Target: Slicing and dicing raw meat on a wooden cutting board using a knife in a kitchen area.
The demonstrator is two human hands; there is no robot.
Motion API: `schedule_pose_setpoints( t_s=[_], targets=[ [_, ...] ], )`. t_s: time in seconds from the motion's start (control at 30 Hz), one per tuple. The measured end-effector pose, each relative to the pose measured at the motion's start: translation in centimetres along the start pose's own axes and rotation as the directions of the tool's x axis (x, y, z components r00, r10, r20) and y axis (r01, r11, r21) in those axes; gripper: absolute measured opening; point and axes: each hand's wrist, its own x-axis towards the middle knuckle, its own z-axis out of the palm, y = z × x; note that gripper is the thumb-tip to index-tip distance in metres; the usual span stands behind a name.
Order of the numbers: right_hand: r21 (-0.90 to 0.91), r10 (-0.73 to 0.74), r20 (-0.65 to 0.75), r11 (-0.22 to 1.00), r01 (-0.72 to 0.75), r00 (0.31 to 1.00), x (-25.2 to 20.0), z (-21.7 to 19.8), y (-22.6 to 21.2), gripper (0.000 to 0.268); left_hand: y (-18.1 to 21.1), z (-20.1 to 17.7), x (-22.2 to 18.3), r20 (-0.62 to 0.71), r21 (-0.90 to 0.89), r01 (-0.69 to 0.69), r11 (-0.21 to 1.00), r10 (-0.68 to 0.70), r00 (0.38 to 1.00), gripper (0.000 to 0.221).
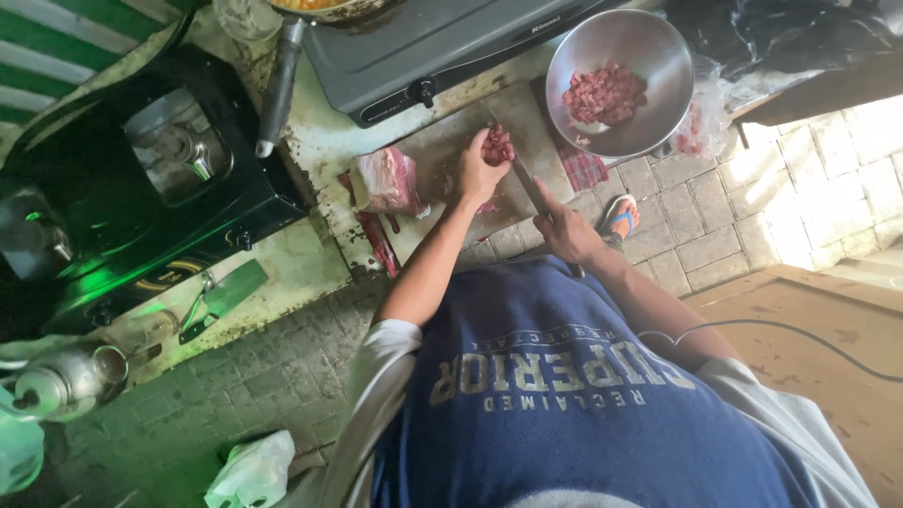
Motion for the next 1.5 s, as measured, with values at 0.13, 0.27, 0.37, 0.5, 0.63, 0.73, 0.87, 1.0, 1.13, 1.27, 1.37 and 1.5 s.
schedule_pose_setpoints(
  t_s=[0.13, 0.27, 0.37, 0.5, 0.63, 0.73, 0.87, 1.0, 1.13, 1.27, 1.37, 1.5],
  targets=[
    [-0.071, 0.042, -0.05, 0.996, -0.046, 0.998, -2.3, -0.9, -0.5, 0.065, 2.8, 0.1, -0.7, 0.013, -0.09, -0.033, 0.995, 0.034, 0.999, 0.058],
    [-0.217, 0.087, -0.097, 0.97, -0.106, 0.991, -3.1, -1.5, 2.0, 0.066, 7.0, -0.4, -1.1, 0.011, -0.11, -0.082, 0.991, 0.084, 0.996, 0.06],
    [-0.262, 0.083, -0.218, 0.955, -0.14, 0.972, -5.0, -3.1, 1.1, 0.067, 11.1, -0.4, -0.8, 0.069, -0.421, -0.118, 0.9, 0.161, 0.984, 0.058],
    [-0.099, 0.164, -0.252, 0.976, -0.194, 0.954, -9.5, -8.0, -5.8, 0.062, 18.4, -0.3, 1.1, 0.112, -0.347, -0.186, 0.919, 0.237, 0.965, 0.031],
    [0.0, 0.304, -0.357, 0.946, -0.326, 0.883, -11.2, -9.6, -5.8, 0.066, 17.8, 4.0, 5.9, 0.379, 0.05, -0.284, 0.957, 0.245, 0.892, 0.04],
    [0.098, 0.383, -0.407, 0.921, -0.377, 0.83, -11.6, -10.4, -5.3, 0.068, 16.6, 6.6, 8.8, 0.521, 0.278, -0.38, 0.882, 0.193, 0.831, 0.036],
    [0.104, 0.33, -0.446, 0.942, -0.318, 0.832, -11.1, -9.9, -2.7, 0.068, 21.4, 3.5, 7.9, 0.468, -0.091, -0.575, 0.813, 0.545, 0.696, 0.019],
    [0.141, 0.4, -0.427, 0.915, -0.377, 0.811, -10.3, -8.9, -3.1, 0.069, 21.4, 1.5, 6.6, 0.507, -0.307, -0.481, 0.821, 0.569, 0.648, 0.02],
    [0.084, 0.116, -0.357, 0.992, -0.092, 0.927, -8.9, -8.5, -2.4, 0.062, 18.1, -3.0, 5.4, 0.49, 0.065, -0.645, 0.761, 0.539, 0.685, 0.023],
    [0.007, 0.13, -0.192, 0.991, -0.131, 0.973, -6.8, -6.1, 0.6, 0.065, 12.9, -9.6, 2.4, 0.231, 0.13, -0.682, 0.72, 0.647, 0.727, 0.017],
    [-0.069, 0.101, -0.145, 0.991, -0.112, 0.984, -5.1, -4.9, 1.0, 0.069, 4.1, -10.3, -0.4, 0.462, 0.404, -0.578, 0.709, 0.387, 0.798, 0.027],
    [-0.095, 0.096, -0.066, 0.99, -0.102, 0.993, -3.5, -2.4, 1.4, 0.067, 0.0, -10.5, -3.4, 0.537, 0.416, -0.685, 0.598, 0.446, 0.716, 0.015]
  ],
)
